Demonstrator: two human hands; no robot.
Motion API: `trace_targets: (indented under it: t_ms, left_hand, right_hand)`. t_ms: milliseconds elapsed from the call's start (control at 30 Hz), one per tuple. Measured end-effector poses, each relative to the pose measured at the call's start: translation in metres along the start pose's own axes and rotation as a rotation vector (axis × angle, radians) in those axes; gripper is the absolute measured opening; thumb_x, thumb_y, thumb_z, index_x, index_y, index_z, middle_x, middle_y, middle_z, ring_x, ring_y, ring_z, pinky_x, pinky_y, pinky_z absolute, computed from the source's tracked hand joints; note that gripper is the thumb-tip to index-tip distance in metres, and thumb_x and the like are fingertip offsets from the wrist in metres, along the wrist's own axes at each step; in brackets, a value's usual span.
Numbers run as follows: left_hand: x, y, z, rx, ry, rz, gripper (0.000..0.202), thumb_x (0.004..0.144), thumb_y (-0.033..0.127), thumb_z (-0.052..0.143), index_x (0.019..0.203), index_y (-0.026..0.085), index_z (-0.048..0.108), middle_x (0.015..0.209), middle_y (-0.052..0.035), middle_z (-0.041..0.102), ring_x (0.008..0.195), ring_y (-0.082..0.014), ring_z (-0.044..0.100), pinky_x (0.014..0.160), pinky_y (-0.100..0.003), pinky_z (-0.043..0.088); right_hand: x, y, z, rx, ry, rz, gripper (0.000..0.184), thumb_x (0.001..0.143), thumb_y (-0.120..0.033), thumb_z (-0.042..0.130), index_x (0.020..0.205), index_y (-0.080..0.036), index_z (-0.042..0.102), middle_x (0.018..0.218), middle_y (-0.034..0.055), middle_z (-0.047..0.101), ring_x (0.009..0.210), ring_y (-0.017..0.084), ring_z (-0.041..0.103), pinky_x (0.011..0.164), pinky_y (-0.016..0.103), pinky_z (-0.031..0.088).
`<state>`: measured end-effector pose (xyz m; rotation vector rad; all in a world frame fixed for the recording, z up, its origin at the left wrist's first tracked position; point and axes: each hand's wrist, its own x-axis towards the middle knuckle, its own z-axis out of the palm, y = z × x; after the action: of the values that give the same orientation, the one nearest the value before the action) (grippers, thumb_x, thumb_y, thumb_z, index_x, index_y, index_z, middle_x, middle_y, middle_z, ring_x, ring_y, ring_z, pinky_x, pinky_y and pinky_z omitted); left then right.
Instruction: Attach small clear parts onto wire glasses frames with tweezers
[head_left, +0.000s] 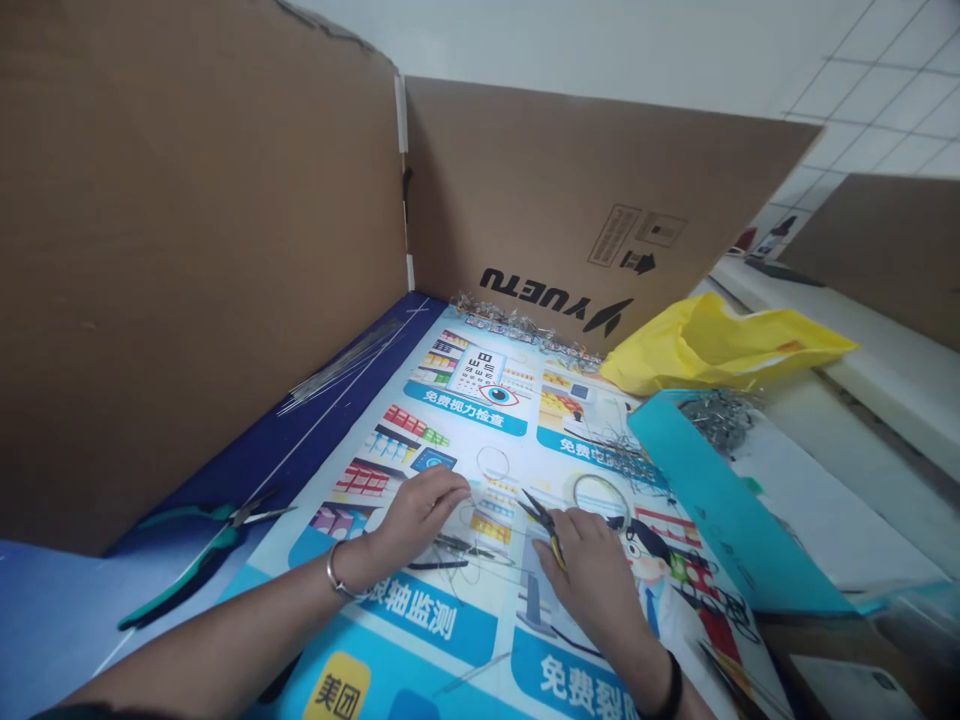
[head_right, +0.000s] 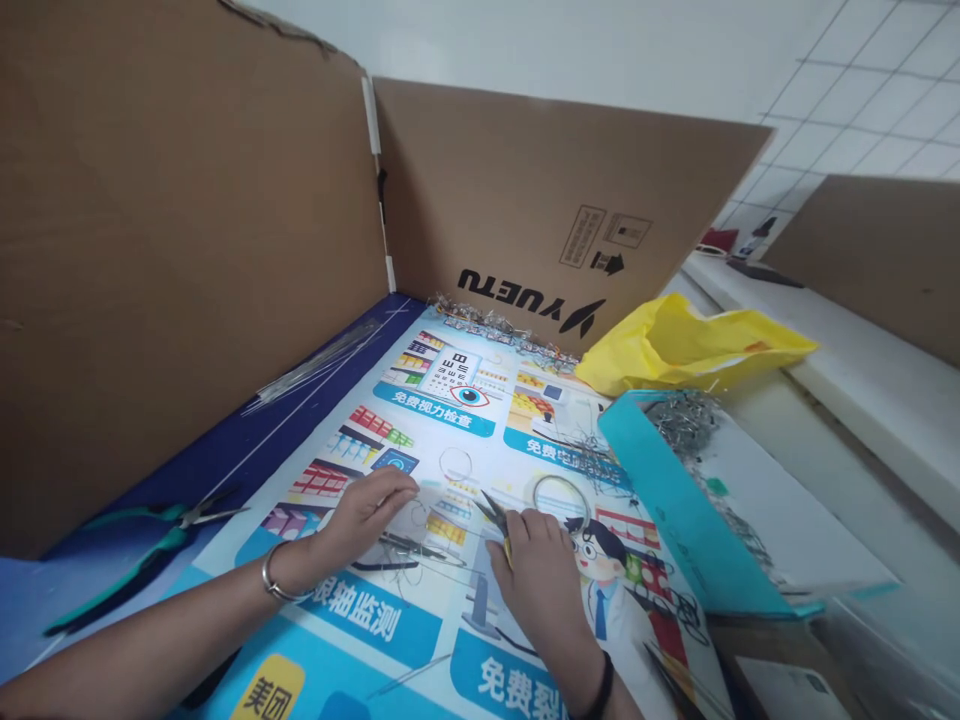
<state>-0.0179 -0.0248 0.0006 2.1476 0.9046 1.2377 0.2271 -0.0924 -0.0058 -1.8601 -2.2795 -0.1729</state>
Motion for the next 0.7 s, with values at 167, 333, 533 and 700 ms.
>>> trace_targets:
  t_ms: [167,333,533,700]
  left_hand:
    - [0.001,0.001,0.0,0.005,-0.01,-0.027,0.015,0.089,0.021,0.049,0.082,0.016,0.062,0.074,-0.0026,0.065,0.071,-0.0134,0.059,0.066,-0.025,0.047]
    - [0.002,0.006,-0.001,0.022,-0.011,-0.04,0.014,0.089,0.019,0.049,0.083,0.016,0.061,0.075,-0.002,0.065,0.072,-0.0129,0.059,0.065,-0.023,0.046]
    - [0.001,0.008,-0.004,0.066,0.0,-0.012,0.016,0.09,0.021,0.046,0.082,0.016,0.06,0.071,-0.0015,0.061,0.067,-0.0126,0.056,0.062,-0.023,0.044]
    - [-0.002,0.006,-0.003,0.088,-0.071,-0.024,0.015,0.09,0.021,0.045,0.084,0.018,0.059,0.075,-0.0022,0.063,0.071,-0.0134,0.056,0.066,-0.024,0.043]
  right_hand:
    - [0.001,-0.008,-0.012,0.134,0.076,0.012,0.03,0.087,-0.037,0.048,0.107,-0.018,0.058,0.107,0.0132,0.06,0.102,0.032,0.048,0.084,0.047,0.035]
    - [0.016,-0.033,-0.025,0.801,-0.213,0.16,0.04,0.092,-0.047,0.035,0.084,-0.019,0.063,0.077,0.0048,0.064,0.072,0.018,0.058,0.065,0.03,0.042]
    - [0.038,-0.069,-0.021,1.631,-0.635,0.475,0.049,0.085,-0.058,0.042,0.1,-0.014,0.056,0.074,0.0064,0.066,0.049,0.012,0.055,0.041,0.021,0.026]
    - [0.038,-0.078,-0.011,1.949,-0.502,0.488,0.035,0.078,-0.043,0.063,0.1,-0.016,0.061,0.078,0.0038,0.063,0.064,0.011,0.054,0.058,0.022,0.036]
